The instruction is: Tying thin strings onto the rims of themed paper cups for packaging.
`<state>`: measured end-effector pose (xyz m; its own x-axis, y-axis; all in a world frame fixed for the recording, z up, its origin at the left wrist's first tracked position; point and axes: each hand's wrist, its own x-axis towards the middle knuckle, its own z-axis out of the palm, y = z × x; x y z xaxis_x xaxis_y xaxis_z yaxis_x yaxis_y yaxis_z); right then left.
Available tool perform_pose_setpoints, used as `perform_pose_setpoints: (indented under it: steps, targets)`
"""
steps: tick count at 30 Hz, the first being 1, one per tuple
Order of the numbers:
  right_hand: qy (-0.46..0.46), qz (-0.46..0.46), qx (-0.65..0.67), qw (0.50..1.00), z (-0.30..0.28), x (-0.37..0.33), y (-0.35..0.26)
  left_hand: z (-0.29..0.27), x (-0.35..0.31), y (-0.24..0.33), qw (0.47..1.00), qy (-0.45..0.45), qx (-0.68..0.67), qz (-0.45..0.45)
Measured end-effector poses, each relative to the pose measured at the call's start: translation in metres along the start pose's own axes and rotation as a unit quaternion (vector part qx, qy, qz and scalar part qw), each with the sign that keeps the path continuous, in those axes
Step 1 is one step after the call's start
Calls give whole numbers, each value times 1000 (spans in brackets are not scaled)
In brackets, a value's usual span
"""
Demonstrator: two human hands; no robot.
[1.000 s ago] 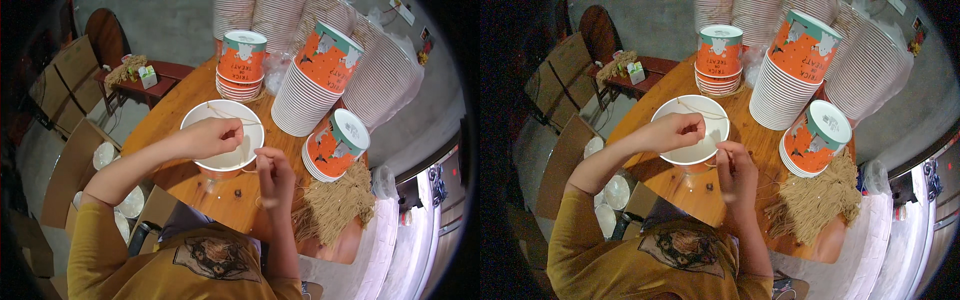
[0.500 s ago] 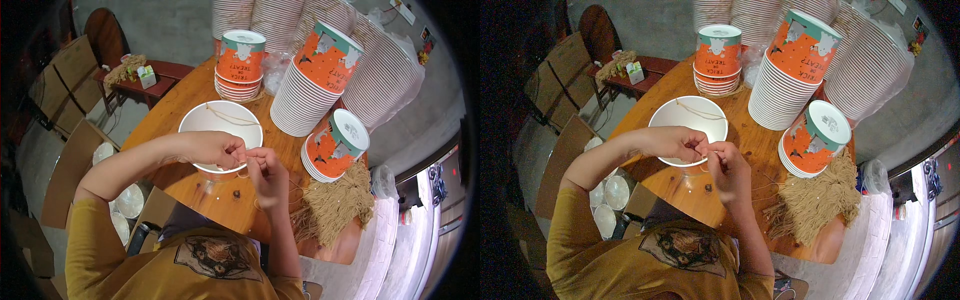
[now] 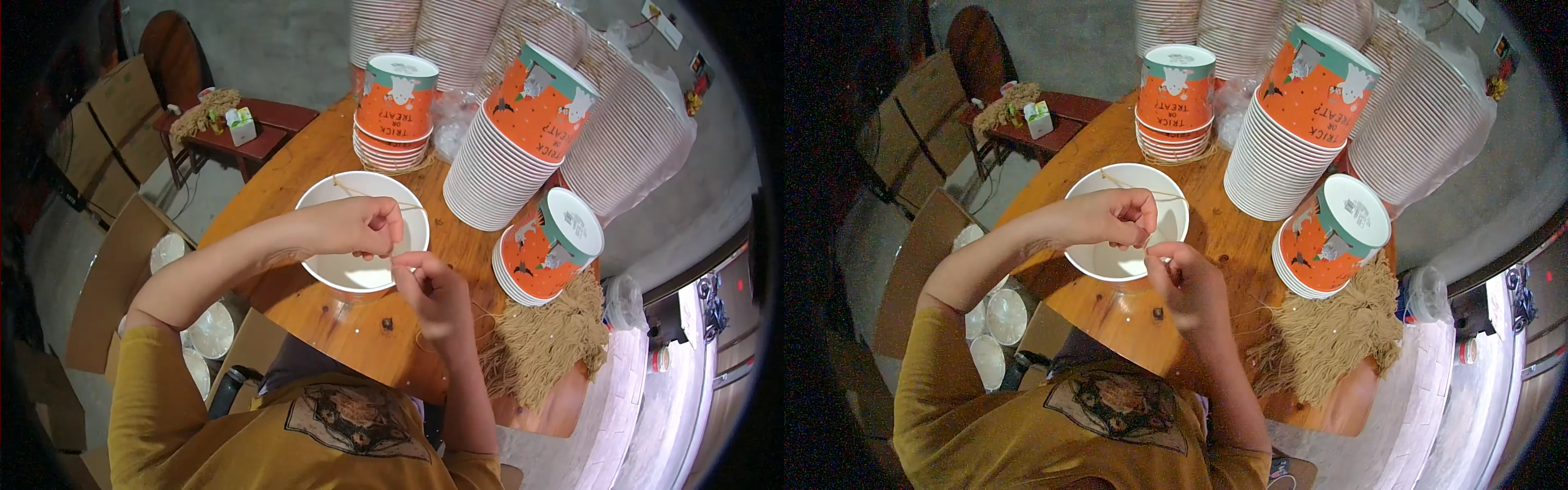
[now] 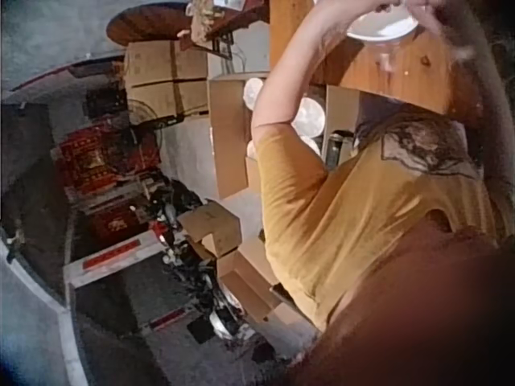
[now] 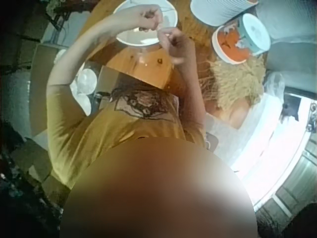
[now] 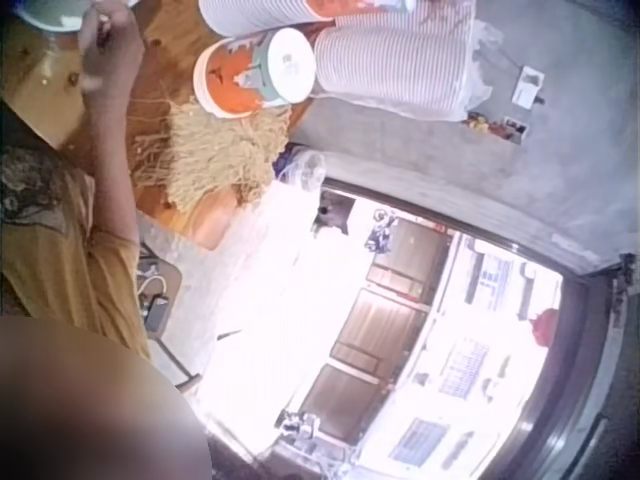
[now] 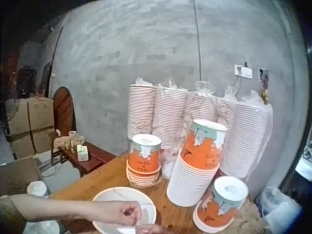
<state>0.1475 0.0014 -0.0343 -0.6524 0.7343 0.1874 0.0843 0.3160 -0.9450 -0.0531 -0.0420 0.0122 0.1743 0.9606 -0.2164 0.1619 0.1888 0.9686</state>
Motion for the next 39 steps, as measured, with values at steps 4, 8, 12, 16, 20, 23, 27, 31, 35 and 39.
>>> perform_pose_setpoints:
  steps: [4,8,12,16,20,23,27,31,35,39]
  targets:
    - [9,53,16,998,4,1,-1,3,-3,8,999,22,-44,8]
    - [7,89,31,996,5,2,-5,1,-9,2,993,97,-35,48]
    - [10,94,73,993,7,3,0,13,-32,3,975,69,209,26]
    - [11,105,252,962,13,3,6,22,-29,-2,985,52,166,5]
    - [31,122,272,954,14,5,7,20,-17,-13,999,43,-3,-29]
    - [48,98,309,945,19,5,12,18,-11,-20,994,28,-99,-29]
    - [86,84,317,941,24,6,12,26,-7,-22,975,43,-212,-40]
    - [127,51,285,949,31,9,17,29,-1,-25,960,45,-272,-42]
    - [120,79,289,946,29,8,14,27,1,-28,953,-10,-299,-43]
    - [107,101,300,942,26,7,7,24,3,-29,957,-22,-285,-53]
